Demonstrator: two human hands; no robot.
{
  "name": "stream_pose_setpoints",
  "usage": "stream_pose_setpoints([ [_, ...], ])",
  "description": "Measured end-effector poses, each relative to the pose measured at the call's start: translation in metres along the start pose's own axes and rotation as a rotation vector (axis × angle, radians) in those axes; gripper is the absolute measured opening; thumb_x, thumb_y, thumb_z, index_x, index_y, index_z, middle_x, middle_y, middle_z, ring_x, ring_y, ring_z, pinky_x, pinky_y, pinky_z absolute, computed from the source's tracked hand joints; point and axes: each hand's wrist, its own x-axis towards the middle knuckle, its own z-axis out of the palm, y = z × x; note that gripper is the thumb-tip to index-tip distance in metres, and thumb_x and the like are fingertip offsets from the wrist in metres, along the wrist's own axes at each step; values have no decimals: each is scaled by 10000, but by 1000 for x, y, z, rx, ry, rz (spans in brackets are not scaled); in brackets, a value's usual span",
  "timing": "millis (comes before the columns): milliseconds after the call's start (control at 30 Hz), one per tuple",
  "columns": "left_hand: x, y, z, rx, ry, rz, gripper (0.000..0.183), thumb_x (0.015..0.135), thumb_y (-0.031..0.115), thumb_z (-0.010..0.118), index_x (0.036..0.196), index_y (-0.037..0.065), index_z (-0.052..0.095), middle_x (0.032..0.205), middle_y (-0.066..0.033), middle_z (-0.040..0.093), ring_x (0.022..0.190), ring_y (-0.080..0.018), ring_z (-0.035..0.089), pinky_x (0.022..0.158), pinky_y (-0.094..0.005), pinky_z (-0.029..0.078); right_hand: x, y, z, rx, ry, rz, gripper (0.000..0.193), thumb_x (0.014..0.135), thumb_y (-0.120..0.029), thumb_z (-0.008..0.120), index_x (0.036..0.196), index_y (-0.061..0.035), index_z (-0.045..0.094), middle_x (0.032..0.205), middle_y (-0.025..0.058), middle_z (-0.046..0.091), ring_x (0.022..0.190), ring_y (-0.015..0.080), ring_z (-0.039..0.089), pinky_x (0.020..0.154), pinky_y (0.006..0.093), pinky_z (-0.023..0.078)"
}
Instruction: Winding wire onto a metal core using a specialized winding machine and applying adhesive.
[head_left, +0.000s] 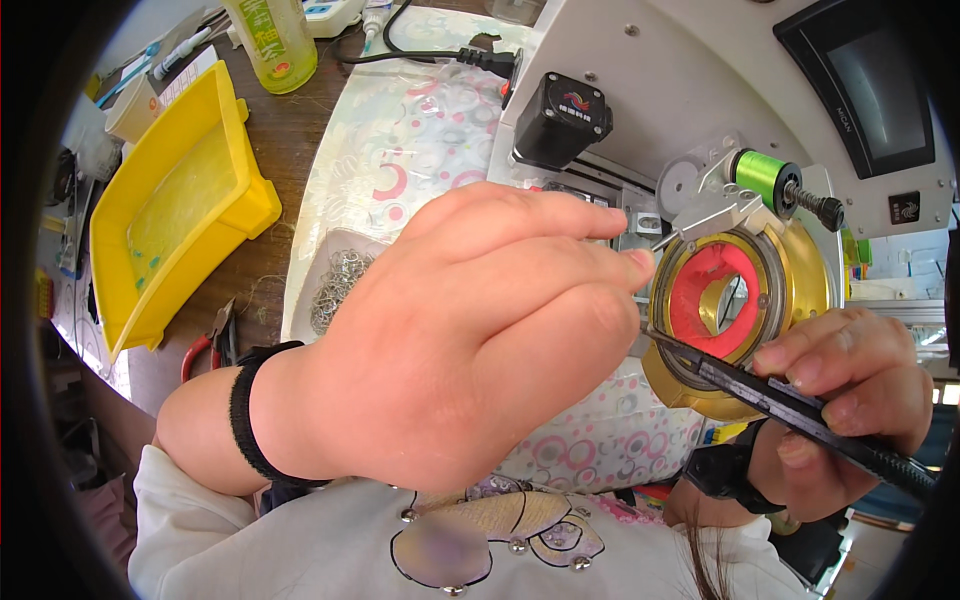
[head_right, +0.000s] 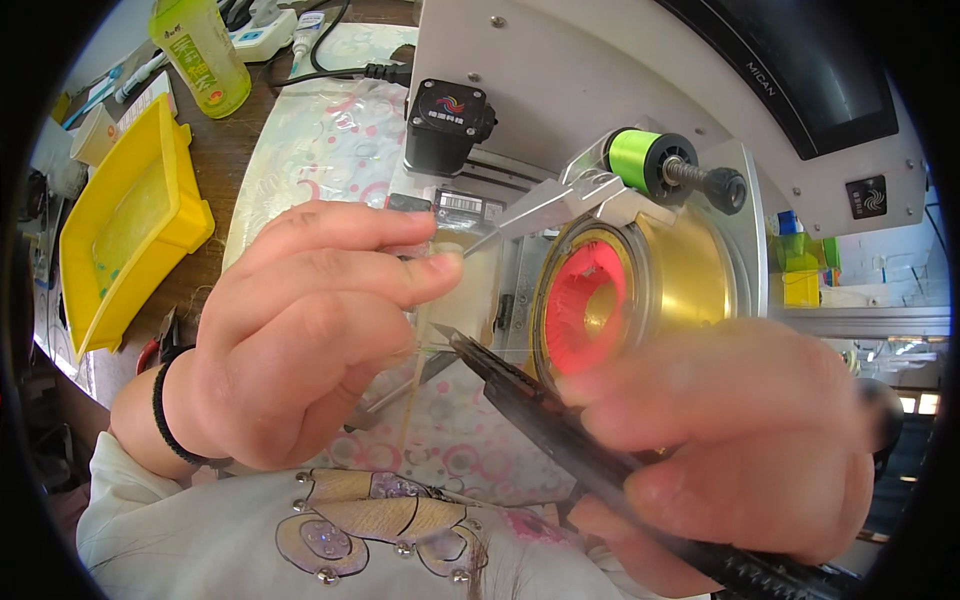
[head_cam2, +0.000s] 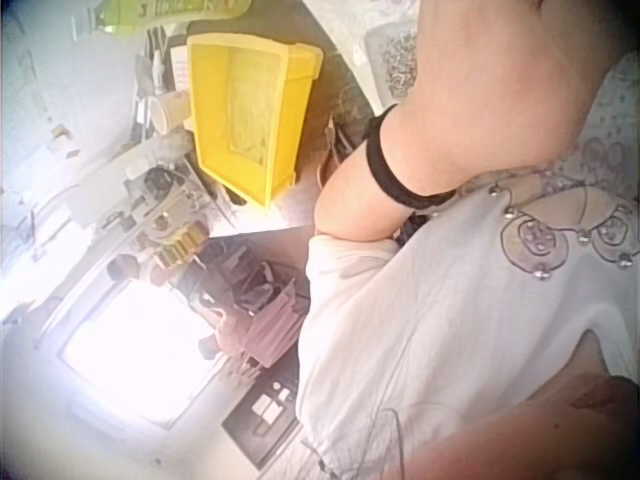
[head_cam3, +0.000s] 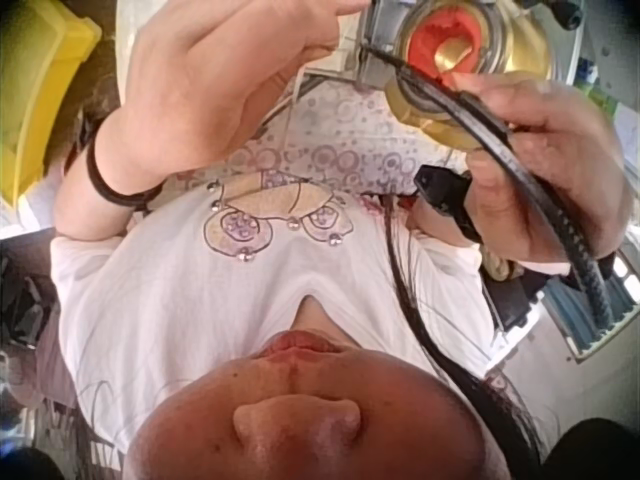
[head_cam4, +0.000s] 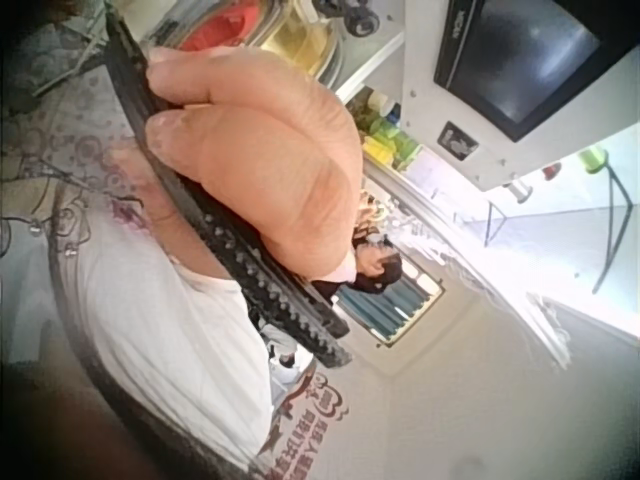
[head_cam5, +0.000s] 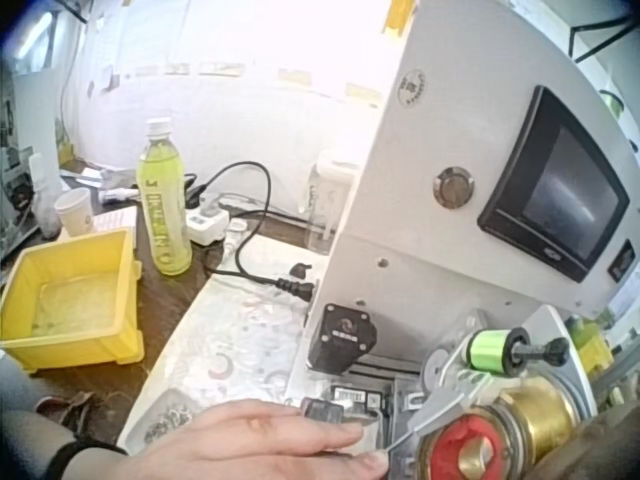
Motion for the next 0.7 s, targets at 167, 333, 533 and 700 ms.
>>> stream_pose_setpoints([
  [167,0,0,0,1,0,3,183,692,-65,650,853,-3,592,1089,-199,686,971,-402,662,795,-435,538,0,0,0,-5,-4,4,294,749,-118,743,860,-81,473,859,144,567,691,274,641,615,304,514],
  [333,0,1,-1,-6,-5,-14,191,687,-62,655,856,1,594,1089,-198,685,969,-401,662,795,-435,536,0,0,2,24,27,12,296,746,-112,743,859,-81,471,867,147,573,695,276,646,621,305,515],
  [533,0,1,-1,-10,-8,-19,192,693,-60,655,864,3,595,1092,-199,683,969,-401,661,797,-434,535,-2,0,-1,10,7,9,302,748,-105,749,861,-79,470,873,148,573,705,277,650,634,309,520],
  [700,-1,1,0,-20,-6,-20,190,699,-58,655,869,4,596,1093,-198,683,968,-401,660,797,-431,535,-3,0,-1,4,0,15,305,757,-100,753,866,-78,470,880,149,573,714,278,653,638,309,515],
])
